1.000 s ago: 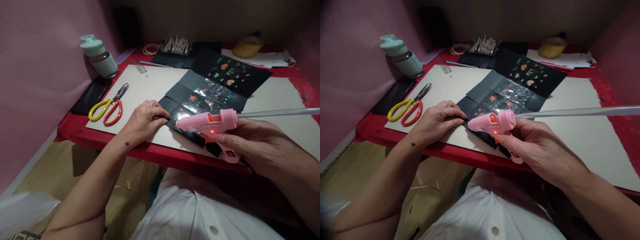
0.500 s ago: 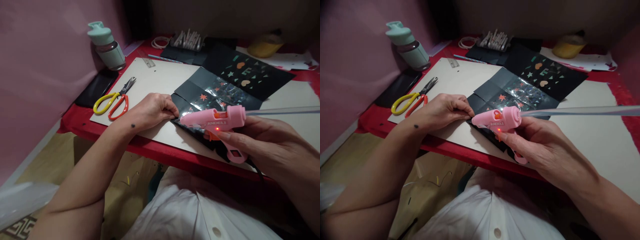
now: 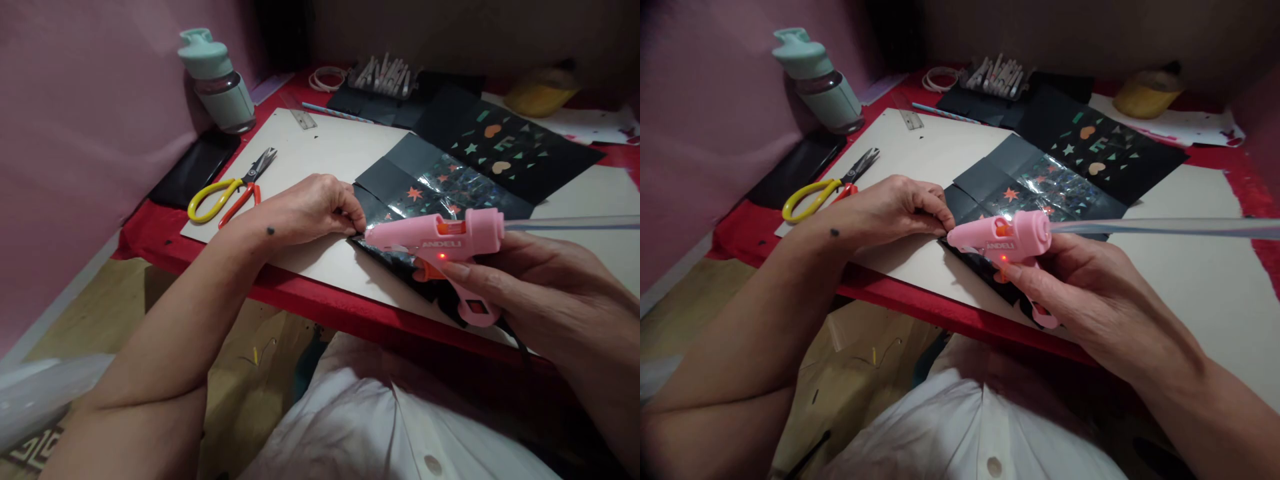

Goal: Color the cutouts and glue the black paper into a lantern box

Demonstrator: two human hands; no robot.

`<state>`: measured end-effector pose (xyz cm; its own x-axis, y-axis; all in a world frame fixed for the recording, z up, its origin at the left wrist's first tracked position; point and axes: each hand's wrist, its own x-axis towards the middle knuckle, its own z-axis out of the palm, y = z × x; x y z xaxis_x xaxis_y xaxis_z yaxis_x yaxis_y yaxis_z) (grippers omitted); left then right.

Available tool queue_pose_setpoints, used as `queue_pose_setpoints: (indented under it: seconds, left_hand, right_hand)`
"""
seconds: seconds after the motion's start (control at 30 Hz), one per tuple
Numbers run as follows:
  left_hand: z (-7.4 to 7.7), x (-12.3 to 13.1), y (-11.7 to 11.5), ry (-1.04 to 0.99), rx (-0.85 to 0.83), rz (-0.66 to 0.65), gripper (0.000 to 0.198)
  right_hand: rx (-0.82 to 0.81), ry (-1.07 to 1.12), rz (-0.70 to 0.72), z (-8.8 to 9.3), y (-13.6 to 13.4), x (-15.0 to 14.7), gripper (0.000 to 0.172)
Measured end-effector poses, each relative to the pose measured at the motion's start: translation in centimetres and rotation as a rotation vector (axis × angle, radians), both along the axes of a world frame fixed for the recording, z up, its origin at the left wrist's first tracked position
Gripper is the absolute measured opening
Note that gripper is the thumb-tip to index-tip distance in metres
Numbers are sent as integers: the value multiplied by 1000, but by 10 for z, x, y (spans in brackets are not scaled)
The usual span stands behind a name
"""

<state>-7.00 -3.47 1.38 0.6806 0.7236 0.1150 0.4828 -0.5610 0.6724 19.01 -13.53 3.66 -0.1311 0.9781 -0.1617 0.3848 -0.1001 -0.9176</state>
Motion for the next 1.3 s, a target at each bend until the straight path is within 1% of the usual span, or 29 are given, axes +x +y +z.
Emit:
queue_pose_setpoints:
  seconds: [0.1,0.23,0.4,0.57,0.67,0.8,0.9,1.13,1.3]
  left_hand:
    - [1,0,-1,0,-7,-2,21]
    - [0,-1,0,-9,6,-22,21]
    - [-1,0,0,-3,22,-15,21]
    - [1,1,0,28,2,1,18]
    - [2,2,-1,38,-1,10,17]
    - [2,2,-1,33,-10,7,16]
    - [2,2,-1,17,-15,11,15]
    - [4,3,0,17,-21,17,14]
    - [5,3,1,26,-37,16,13]
  right_hand:
    - [-97,94,89,0,1,2,21]
    - [-120,110,91,-2,2,2,23]
    - [-96,118,97,-3,2,2,20]
    - [-97,103,95,-3,0,3,19]
    - [-75,74,92,-3,1,2,22]
    - [-114,50,58,-2,1,0,29]
    - [-128,65,60,0,0,-1,27]
    - [-65,28,86,1,-1,-1,27]
    - [-96,58,89,-1,-2,-2,28]
